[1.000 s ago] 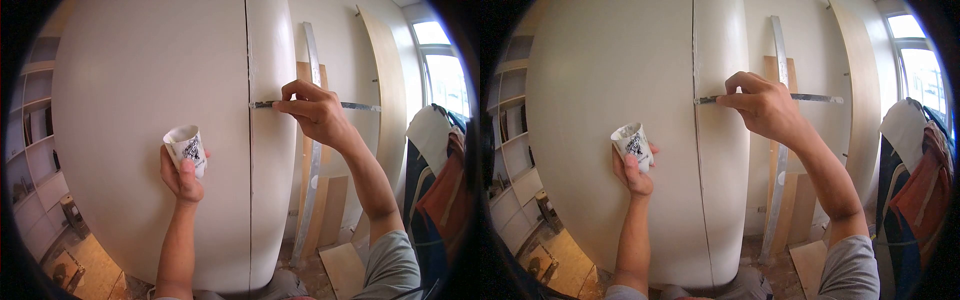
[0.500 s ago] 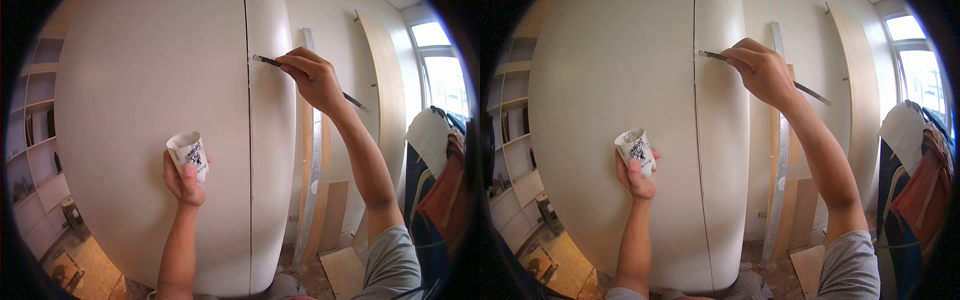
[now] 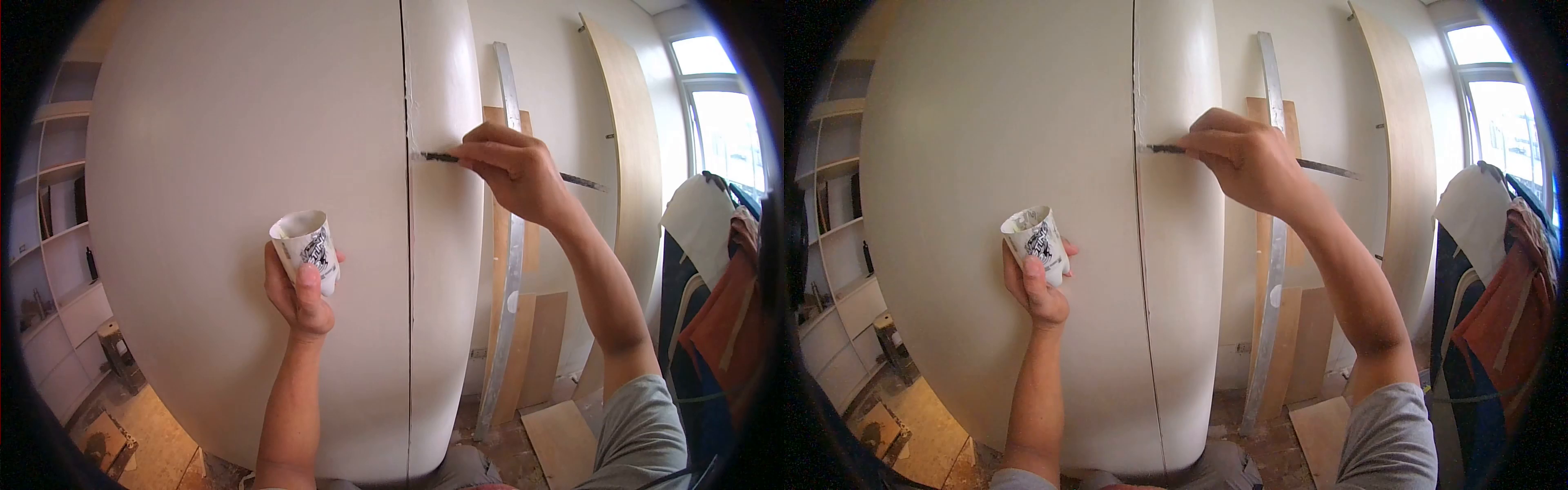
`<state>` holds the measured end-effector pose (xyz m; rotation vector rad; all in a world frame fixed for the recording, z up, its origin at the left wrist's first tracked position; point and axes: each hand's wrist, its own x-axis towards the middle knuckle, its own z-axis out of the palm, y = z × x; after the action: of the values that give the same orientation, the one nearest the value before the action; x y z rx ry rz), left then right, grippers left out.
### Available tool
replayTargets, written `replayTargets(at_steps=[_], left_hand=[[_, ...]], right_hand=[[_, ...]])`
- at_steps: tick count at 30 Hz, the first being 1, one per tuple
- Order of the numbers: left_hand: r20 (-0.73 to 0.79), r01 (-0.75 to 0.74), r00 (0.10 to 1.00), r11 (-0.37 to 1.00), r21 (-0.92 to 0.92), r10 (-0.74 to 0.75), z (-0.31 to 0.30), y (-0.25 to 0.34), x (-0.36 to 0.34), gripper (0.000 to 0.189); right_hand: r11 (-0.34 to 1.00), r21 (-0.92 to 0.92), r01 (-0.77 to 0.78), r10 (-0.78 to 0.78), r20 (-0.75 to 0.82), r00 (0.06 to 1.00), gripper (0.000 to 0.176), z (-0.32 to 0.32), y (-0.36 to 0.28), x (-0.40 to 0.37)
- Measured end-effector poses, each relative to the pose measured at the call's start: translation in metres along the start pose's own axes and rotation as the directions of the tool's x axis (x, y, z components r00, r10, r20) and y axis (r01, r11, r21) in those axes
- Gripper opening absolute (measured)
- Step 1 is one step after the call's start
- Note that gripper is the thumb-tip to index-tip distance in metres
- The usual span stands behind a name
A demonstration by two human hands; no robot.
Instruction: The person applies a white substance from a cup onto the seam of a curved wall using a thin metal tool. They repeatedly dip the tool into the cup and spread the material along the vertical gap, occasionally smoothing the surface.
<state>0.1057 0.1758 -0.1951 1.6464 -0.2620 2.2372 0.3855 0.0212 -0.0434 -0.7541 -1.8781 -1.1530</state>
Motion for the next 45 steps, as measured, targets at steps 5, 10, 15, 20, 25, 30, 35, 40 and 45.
replayTargets(at_steps=[5, 10, 15, 20, 25, 30, 35, 40, 45], left_hand=[[-0.001, -0.007, 1.0, 1.0, 0.009, 0.007, 0.0, -0.001, 0.0, 0.069], [-0.024, -0.04, 0.999, 0.996, 0.082, 0.042, 0.002, -0.007, 0.001, 0.071], [-0.021, -0.032, 0.999, 0.995, 0.095, 0.034, 0.003, -0.003, 0.001, 0.071], [-0.016, -0.033, 0.999, 0.996, 0.085, 0.034, 0.002, -0.004, 0.002, 0.072], [-0.021, -0.036, 0.999, 0.997, 0.07, 0.038, 0.003, -0.006, 0.001, 0.072], [-0.011, -0.041, 0.999, 0.996, 0.075, 0.042, 0.002, -0.005, 0.001, 0.072], [-0.025, 0.0, 1.0, 0.999, 0.043, 0.002, 0.003, 0.0, 0.0, 0.068], [-0.006, 0.034, 0.999, 0.999, 0.005, -0.034, 0.001, 0.0, 0.0, 0.066], [-0.005, 0.021, 1.0, 1.0, 0.007, -0.021, 0.0, -0.001, 0.001, 0.066]], right_hand=[[0.978, 0.208, 0.013, -0.025, 0.059, 0.998, 0.014, -0.005, -0.004, -0.008], [0.998, -0.027, 0.052, -0.055, -0.103, 0.993, 0.01, -0.003, 0.006, 0.009], [0.983, -0.181, 0.001, -0.025, -0.131, 0.991, 0.01, 0.002, 0.004, 0.016], [0.985, -0.166, 0.044, -0.056, -0.066, 0.996, 0.012, 0.002, 0.0, 0.01], [0.998, -0.053, -0.018, 0.021, 0.058, 0.998, 0.013, -0.006, -0.017, -0.002], [0.995, 0.096, 0.021, -0.027, 0.058, 0.998, 0.011, -0.008, -0.012, -0.005], [0.998, 0.04, -0.044, 0.045, -0.018, 0.999, 0.014, -0.001, -0.012, -0.005], [0.989, -0.135, 0.059, -0.063, -0.026, 0.998, 0.017, 0.006, -0.008, -0.013], [0.982, -0.157, 0.106, -0.11, -0.017, 0.994, 0.019, 0.006, -0.013, -0.018]])
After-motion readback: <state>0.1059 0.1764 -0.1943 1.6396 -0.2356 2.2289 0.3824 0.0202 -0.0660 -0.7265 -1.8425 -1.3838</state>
